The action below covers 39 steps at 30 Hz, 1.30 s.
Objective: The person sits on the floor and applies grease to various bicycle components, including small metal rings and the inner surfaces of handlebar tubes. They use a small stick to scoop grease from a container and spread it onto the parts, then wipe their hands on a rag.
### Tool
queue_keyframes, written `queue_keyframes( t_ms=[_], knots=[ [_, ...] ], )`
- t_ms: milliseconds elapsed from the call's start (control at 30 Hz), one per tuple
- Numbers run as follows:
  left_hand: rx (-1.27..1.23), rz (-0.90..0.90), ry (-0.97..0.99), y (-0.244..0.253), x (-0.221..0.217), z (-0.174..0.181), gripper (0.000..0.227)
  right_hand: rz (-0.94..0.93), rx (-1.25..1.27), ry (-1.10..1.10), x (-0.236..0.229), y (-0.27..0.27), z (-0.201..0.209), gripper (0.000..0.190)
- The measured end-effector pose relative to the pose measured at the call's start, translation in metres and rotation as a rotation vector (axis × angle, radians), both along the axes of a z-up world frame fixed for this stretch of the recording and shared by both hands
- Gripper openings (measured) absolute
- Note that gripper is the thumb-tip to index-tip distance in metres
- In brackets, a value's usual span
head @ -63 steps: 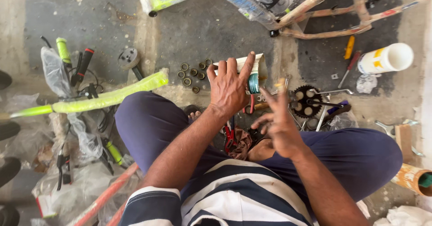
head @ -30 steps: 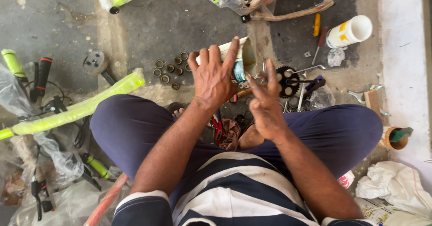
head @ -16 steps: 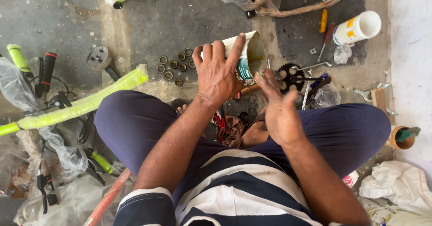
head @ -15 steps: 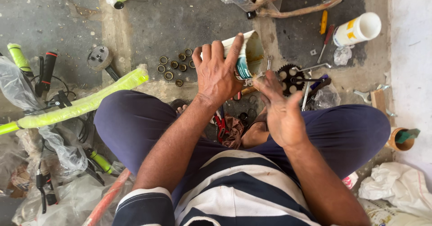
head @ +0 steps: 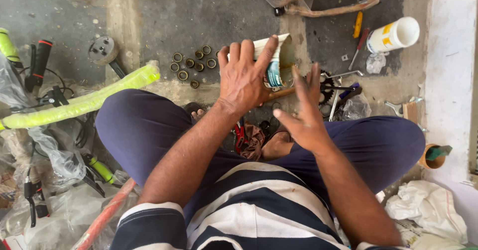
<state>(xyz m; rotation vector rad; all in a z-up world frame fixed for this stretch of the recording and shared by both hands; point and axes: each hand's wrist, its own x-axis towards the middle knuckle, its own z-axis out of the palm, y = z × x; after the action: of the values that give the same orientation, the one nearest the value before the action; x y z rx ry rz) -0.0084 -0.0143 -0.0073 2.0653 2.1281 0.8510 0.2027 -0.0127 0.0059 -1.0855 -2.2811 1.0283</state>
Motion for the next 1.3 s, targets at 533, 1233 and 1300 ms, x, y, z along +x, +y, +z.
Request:
queue_keyframes(
  t_ms=[533, 1233, 1300],
  knots=[
    [-0.048, -0.145, 0.157, 0.002, 0.014, 0.001, 0.071, 0.168, 0.861, -0.77, 0.021, 0.03, 0.009, 0.013],
    [-0.042, -0.062, 0.078, 0.004, 0.01, 0.002, 0.084, 0.055, 0.368, -0.203, 0.016, 0.01, 0.008, 0.077],
    [-0.054, -0.077, 0.067, 0.004, 0.012, 0.001, 0.087, 0.123, 0.401, -0.08, 0.011, 0.007, -0.001, 0.085]
  ],
)
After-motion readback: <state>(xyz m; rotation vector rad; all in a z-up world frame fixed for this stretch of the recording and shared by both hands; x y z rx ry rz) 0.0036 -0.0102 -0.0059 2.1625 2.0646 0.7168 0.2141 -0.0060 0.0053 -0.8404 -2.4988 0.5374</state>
